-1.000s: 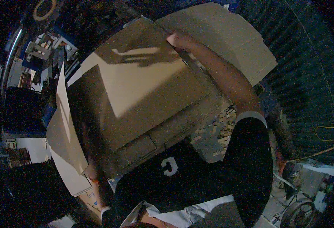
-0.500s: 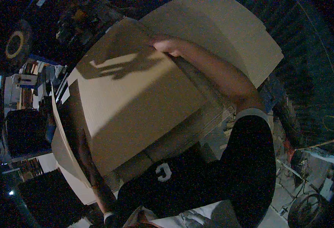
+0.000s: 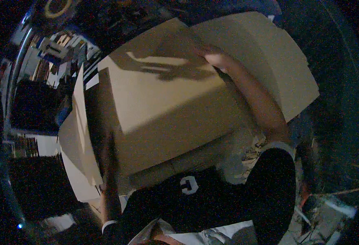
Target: The person repeatedly picks up flat cardboard sheets from a conveyor and places them onto a growing stack on a table. The hands align each sheet before setting it down, continuing the cycle throughout the clip.
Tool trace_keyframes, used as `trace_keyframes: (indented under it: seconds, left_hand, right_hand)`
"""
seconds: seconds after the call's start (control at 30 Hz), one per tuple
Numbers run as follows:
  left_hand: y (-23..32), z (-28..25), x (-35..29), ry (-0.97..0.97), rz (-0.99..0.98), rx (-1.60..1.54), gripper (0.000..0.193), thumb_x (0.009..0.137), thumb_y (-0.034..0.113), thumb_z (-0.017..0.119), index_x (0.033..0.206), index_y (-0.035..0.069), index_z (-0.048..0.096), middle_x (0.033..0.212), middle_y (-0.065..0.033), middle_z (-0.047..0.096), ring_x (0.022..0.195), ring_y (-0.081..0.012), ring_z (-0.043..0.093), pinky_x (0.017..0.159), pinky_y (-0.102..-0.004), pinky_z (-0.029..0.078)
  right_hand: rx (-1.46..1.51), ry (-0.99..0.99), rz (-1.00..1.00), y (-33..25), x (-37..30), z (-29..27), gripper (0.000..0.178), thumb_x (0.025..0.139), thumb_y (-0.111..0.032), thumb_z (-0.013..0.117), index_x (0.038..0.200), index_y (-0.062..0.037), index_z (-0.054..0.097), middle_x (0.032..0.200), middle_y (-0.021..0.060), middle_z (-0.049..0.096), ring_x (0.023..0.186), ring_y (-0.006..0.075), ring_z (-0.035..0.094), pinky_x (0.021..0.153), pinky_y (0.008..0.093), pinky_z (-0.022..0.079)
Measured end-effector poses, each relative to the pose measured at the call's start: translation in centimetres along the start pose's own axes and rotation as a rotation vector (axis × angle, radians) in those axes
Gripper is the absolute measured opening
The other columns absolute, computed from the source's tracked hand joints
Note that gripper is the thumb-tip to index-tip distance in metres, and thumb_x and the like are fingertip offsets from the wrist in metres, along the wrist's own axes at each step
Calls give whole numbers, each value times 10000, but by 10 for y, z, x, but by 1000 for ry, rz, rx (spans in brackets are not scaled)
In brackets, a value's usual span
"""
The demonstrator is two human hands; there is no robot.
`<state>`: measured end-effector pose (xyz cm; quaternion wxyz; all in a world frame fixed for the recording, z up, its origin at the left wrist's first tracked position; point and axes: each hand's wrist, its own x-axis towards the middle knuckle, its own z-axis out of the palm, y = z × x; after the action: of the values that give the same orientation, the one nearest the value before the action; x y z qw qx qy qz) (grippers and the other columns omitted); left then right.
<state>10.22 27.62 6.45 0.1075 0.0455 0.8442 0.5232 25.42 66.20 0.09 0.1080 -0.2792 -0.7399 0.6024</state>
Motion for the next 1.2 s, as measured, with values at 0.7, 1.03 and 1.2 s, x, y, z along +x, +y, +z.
trace_keyframes:
  seconds: [0.7, 1.03, 1.2]
  left_hand:
    - [-109, -99, 35, -376, 1124, 957, 500, 836, 124, 481, 1327, 87, 392, 1389, -135, 365, 1292, -292, 342, 1061, -475, 252]
    - [-107, -47, 50, -168, 1476, 912, 513, 827, 127, 466, 1333, 94, 386, 1378, -111, 392, 1278, -273, 375, 1064, -448, 263]
    - [-97, -58, 66, -299, 1327, 771, 526, 827, 117, 457, 1346, 95, 374, 1382, -109, 385, 1272, -277, 379, 1060, -444, 276]
  right_hand:
    - [-1287, 4, -277, 7, -170, 81, 965, 559, -571, 725, 1378, -226, 349, 1490, 80, 168, 1369, 367, 76, 1055, 595, 104]
    - [-1269, 62, -267, -3, -107, 37, 912, 535, -447, 761, 1336, -175, 421, 1443, 86, 289, 1335, 320, 227, 1072, 498, 193]
    - [-1273, 24, -178, -15, -101, 41, 865, 575, -475, 742, 1326, -176, 435, 1443, 94, 284, 1328, 329, 235, 1072, 466, 220]
